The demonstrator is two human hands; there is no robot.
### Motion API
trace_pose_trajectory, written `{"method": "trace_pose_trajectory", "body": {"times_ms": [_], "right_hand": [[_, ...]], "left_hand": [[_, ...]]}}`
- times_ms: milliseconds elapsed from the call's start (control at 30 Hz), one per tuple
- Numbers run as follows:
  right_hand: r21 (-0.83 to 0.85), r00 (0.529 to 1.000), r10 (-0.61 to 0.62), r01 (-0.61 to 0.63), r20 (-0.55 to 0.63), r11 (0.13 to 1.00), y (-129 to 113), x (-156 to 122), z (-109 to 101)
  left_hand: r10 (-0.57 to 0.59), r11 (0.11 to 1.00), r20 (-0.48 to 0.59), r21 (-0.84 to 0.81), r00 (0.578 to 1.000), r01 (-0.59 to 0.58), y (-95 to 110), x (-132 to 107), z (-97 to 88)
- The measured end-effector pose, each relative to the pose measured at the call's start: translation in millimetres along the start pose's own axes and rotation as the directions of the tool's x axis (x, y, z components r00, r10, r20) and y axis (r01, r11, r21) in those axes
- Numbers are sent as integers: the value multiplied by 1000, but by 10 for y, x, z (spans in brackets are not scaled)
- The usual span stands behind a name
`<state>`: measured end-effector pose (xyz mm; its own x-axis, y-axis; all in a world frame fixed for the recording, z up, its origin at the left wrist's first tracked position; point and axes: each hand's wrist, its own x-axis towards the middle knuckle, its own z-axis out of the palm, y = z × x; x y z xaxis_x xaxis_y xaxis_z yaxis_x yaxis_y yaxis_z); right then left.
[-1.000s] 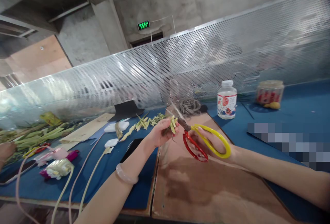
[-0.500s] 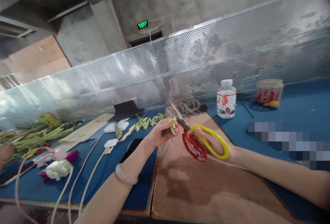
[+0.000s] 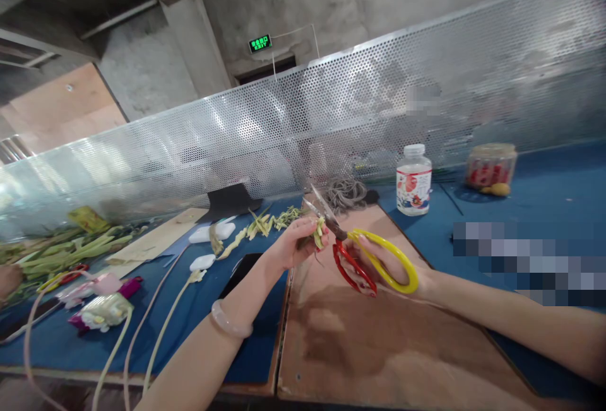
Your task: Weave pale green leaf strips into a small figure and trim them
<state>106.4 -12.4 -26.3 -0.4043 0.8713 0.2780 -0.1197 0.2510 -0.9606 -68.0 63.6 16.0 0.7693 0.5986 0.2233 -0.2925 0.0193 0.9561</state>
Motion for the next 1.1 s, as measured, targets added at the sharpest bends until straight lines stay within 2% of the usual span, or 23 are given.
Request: {"method": "trace_pose_trajectory", "body": {"times_ms": [67,200,400,567,733,967,1100], "right_hand": [[89,998,35,-39,47,995,36,17,-8],[153,997,30,-41,73,987,27,7,-20],[219,991,88,-108,100,970,14,-25,-35],[273,988,61,-97,139,957,122,19,-55],[246,992,69,-94,109,965,151,27,-53],[215,990,106,-125,97,969,69,4,-41],[90,997,72,-74,27,993,94,12,-30]], "left_hand": [[-1,1000,9,6,1000,1,5,1,10],[-1,1000,6,15,1000,1,6,2,14],[-14,1000,2,29,1000,14,-2,3,3],[2,998,22,55,1000,-3,-12,8,11],[-29,997,-19,73,999,30,-20,13,9],[-17,999,-13,41,1000,18,-22,10,4],[-17,999,-7,40,1000,17,-25,10,10]]}}
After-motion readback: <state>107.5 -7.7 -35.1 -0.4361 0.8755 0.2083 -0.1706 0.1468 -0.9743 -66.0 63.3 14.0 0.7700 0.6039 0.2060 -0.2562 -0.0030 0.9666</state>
